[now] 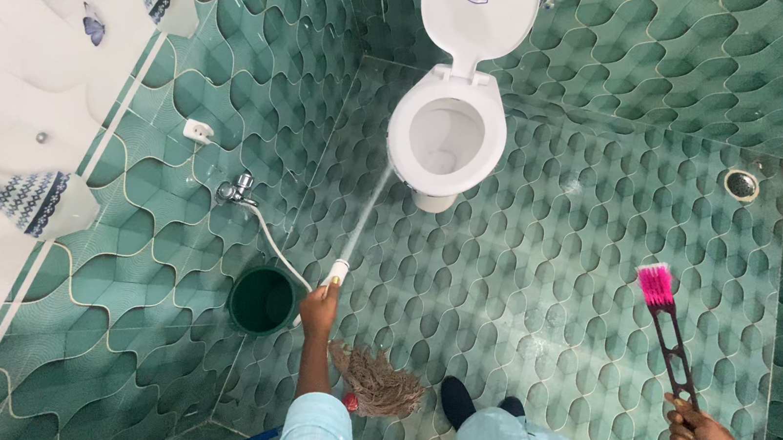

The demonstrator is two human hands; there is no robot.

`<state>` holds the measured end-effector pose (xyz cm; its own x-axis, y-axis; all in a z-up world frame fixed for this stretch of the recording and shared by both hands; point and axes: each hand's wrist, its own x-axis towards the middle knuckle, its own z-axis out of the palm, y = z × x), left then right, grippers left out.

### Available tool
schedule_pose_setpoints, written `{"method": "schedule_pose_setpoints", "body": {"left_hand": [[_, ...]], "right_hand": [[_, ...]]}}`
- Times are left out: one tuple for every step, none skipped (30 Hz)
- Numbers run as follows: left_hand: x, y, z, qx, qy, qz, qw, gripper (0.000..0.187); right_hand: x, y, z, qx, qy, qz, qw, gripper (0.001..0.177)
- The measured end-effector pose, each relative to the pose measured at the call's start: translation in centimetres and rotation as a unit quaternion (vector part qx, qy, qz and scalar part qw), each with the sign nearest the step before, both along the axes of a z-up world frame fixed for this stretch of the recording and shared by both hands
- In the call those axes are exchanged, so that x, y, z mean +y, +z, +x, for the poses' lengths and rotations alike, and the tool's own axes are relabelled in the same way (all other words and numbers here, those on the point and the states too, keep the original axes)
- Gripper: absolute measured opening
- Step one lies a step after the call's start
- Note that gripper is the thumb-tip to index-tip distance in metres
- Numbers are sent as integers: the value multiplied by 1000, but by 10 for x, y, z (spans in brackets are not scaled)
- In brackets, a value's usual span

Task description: The person scrubs the inside of a toilet bowl with a brush, then uses a water spray to rinse the bowl and the brush.

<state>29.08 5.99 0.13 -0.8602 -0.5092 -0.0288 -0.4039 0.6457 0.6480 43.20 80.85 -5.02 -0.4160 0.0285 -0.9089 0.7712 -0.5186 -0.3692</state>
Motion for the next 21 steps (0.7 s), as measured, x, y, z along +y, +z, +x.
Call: {"method": "schedule_pose_setpoints", "body": {"left_hand": [[2, -1, 6, -20, 8, 24, 999, 55], [3, -2, 11, -40, 16, 47, 998, 56], [5, -3, 13, -49, 7, 34, 998, 56], [8, -4, 16, -58, -1, 20, 998, 56], [10, -5, 19, -67, -11, 7, 998, 55], [11, -6, 21, -68, -23, 24, 997, 54], [13, -6, 22, -69, -36, 41, 996, 53], [15, -7, 24, -69, -49, 57, 995, 52], [19, -8, 26, -75, -55, 55, 994, 52], [23, -9, 28, -81, -61, 53, 993, 53], [26, -9, 28, -86, -68, 51, 993, 53], [30, -10, 29, -77, -65, 50, 994, 52], [35, -11, 30, -68, -63, 49, 994, 51], [41, -12, 30, -60, -61, 49, 995, 50], [45, -13, 28, -39, -84, 37, 995, 49], [49, -13, 25, -18, -107, 25, 994, 48], [53, -14, 24, 2, -130, 14, 991, 47], [59, -16, 21, -6, -138, 21, 990, 46], [66, -17, 17, -14, -147, 27, 989, 45], [73, -19, 15, -22, -156, 33, 987, 44], [78, -20, 15, -21, -148, 23, 988, 46]], "right_hand": [[-1, 2, -2, 4, 10, -5, 1000, 34], [-5, 7, -3, -3, 15, 4, 1000, 34], [-11, 15, -6, -9, 20, 13, 1000, 33], [-17, 24, -9, -15, 25, 22, 999, 33], [-24, 35, -12, -16, 35, 26, 999, 33], [-30, 46, -15, -18, 46, 30, 998, 33], [-35, 55, -17, -19, 56, 34, 998, 33], [-39, 63, -19, -24, 64, 31, 997, 33], [-42, 69, -22, -29, 72, 27, 997, 34], [-44, 73, -23, -34, 80, 24, 996, 34], [-46, 74, -23, -32, 72, 23, 997, 35], [-47, 74, -22, -29, 65, 23, 997, 35], [-45, 73, -20, -26, 57, 22, 998, 36], [-43, 71, -19, -15, 55, 17, 998, 36], [-42, 67, -17, -4, 53, 11, 999, 36], [-40, 64, -15, 7, 51, 5, 999, 36], [-39, 62, -13, 8, 50, 5, 999, 35], [-37, 61, -11, 8, 50, 4, 999, 35], [-35, 60, -8, 8, 49, 3, 999, 34], [-34, 59, -7, -2, 50, 9, 999, 34], [-32, 58, -6, -11, 52, 15, 998, 34]]}}
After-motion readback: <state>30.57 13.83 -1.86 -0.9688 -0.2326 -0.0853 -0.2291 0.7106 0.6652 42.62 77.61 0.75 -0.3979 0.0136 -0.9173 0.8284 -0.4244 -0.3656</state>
